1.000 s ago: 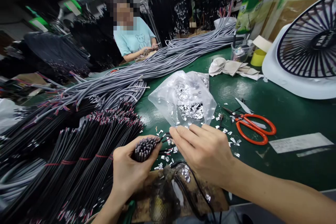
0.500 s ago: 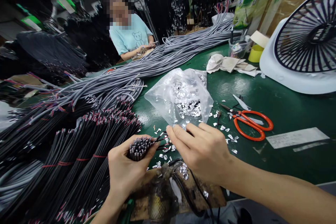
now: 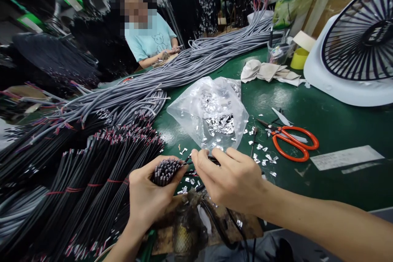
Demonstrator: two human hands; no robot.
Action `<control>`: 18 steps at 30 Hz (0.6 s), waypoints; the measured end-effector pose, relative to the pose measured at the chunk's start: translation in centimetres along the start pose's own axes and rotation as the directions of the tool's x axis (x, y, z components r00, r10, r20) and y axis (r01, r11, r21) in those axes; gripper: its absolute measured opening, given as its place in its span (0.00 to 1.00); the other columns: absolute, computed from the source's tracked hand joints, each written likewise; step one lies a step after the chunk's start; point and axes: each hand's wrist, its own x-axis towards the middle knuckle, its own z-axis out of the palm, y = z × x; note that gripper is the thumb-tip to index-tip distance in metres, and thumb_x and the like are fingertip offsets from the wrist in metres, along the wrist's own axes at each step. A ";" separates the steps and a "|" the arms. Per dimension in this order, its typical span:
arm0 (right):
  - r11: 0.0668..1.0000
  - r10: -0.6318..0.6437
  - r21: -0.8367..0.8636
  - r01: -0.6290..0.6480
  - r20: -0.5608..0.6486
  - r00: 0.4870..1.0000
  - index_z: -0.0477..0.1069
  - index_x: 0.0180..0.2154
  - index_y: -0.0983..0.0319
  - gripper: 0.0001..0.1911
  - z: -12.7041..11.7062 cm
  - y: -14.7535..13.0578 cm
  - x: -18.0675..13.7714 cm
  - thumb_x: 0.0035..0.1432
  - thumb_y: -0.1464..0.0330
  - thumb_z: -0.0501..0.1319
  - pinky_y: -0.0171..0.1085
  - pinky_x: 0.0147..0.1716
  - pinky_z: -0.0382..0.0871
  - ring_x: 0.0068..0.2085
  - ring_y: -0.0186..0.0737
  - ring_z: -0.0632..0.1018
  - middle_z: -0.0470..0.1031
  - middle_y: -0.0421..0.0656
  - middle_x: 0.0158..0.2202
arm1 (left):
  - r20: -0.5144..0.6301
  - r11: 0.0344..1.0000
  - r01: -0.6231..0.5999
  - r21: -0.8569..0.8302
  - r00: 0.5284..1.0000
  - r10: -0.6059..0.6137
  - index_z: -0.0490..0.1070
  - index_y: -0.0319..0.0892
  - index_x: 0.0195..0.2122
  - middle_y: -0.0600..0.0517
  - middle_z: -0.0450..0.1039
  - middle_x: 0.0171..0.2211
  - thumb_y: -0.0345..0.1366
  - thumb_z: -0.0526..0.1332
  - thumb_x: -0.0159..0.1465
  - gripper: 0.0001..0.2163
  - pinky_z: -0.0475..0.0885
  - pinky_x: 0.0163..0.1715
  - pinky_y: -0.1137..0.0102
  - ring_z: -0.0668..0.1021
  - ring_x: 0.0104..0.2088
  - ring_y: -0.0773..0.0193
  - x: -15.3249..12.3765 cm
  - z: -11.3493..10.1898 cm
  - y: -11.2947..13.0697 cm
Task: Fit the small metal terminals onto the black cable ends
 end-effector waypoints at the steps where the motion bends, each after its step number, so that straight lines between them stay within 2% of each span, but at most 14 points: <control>1: 1.000 -0.004 0.006 0.004 0.010 1.000 0.71 0.44 0.69 0.13 0.1 0.0 -0.1 0.58 0.74 0.54 0.38 0.24 0.58 0.28 0.36 0.72 0.78 0.44 0.35 | 0.006 1.000 0.003 -0.002 1.000 -0.003 0.72 0.41 0.28 0.55 0.74 0.23 0.31 0.63 0.53 0.01 0.67 0.26 0.73 0.74 0.24 0.65 0.0 0.0 0.0; 3: 0.997 0.027 0.075 -0.029 0.031 0.999 0.71 0.43 0.69 0.13 0.3 0.1 -0.2 0.58 0.74 0.55 0.37 0.23 0.58 0.27 0.35 0.71 0.77 0.44 0.34 | 0.017 1.000 0.006 -0.009 1.000 -0.006 0.71 0.41 0.28 0.55 0.73 0.24 0.32 0.62 0.54 0.02 0.67 0.26 0.73 0.73 0.24 0.65 0.1 0.0 -0.1; 5: 0.960 0.149 0.230 -0.161 0.065 0.987 0.72 0.42 0.66 0.11 0.4 0.3 0.0 0.58 0.73 0.55 0.35 0.25 0.61 0.29 0.35 0.72 0.77 0.43 0.34 | 0.042 1.000 0.016 -0.024 0.999 -0.015 0.70 0.41 0.29 0.54 0.72 0.24 0.32 0.62 0.55 0.02 0.67 0.25 0.73 0.72 0.24 0.66 0.3 -0.2 -0.1; 7: 0.840 0.326 0.419 -0.345 0.117 0.938 0.72 0.42 0.64 0.10 0.6 0.5 0.5 0.59 0.70 0.56 0.34 0.29 0.64 0.31 0.34 0.73 0.75 0.43 0.34 | 0.075 0.998 0.034 -0.056 0.997 -0.030 0.69 0.41 0.29 0.55 0.70 0.24 0.32 0.62 0.55 0.02 0.66 0.24 0.73 0.72 0.24 0.66 0.4 -0.4 -0.2; 9: 0.685 0.426 0.573 -0.450 0.186 0.885 0.71 0.42 0.63 0.11 0.8 0.8 0.9 0.57 0.67 0.59 0.33 0.31 0.66 0.33 0.34 0.73 0.74 0.44 0.35 | 0.113 0.992 0.061 -0.111 0.992 -0.048 0.67 0.41 0.28 0.55 0.69 0.23 0.33 0.61 0.56 0.03 0.66 0.24 0.73 0.72 0.24 0.65 0.5 -0.7 -0.2; 10: 0.621 0.429 0.639 -0.453 0.206 0.879 0.71 0.42 0.64 0.11 1.0 0.9 1.1 0.56 0.68 0.59 0.33 0.31 0.67 0.33 0.34 0.73 0.73 0.44 0.35 | 0.133 0.987 0.074 -0.143 0.990 -0.055 0.66 0.41 0.27 0.55 0.68 0.23 0.33 0.60 0.57 0.04 0.67 0.23 0.73 0.72 0.24 0.65 0.5 -0.8 -0.3; 12: 0.551 0.372 0.734 -0.397 0.210 0.904 0.72 0.40 0.65 0.09 1.4 0.9 1.2 0.57 0.72 0.57 0.32 0.29 0.67 0.32 0.32 0.72 0.71 0.44 0.34 | 0.175 0.975 0.093 -0.200 0.983 -0.058 0.65 0.42 0.27 0.55 0.66 0.23 0.34 0.60 0.58 0.05 0.67 0.23 0.73 0.72 0.25 0.65 0.5 -1.0 -0.4; 15: 0.558 0.305 0.768 -0.314 0.163 0.938 0.72 0.36 0.65 0.11 1.9 0.8 1.0 0.56 0.79 0.53 0.32 0.29 0.66 0.32 0.32 0.72 0.70 0.44 0.32 | 0.225 0.967 0.098 -0.237 0.973 -0.043 0.64 0.42 0.27 0.55 0.65 0.23 0.34 0.59 0.59 0.05 0.68 0.24 0.73 0.72 0.25 0.65 0.4 -1.1 -0.3; 18: 0.585 0.272 0.756 -0.293 0.157 0.949 0.70 0.36 0.65 0.11 2.1 0.6 0.9 0.53 0.80 0.53 0.33 0.30 0.65 0.33 0.34 0.70 0.69 0.44 0.32 | 0.247 0.971 0.085 -0.222 0.969 -0.029 0.64 0.41 0.28 0.55 0.65 0.23 0.34 0.59 0.59 0.05 0.66 0.23 0.73 0.70 0.24 0.66 0.4 -1.2 -0.1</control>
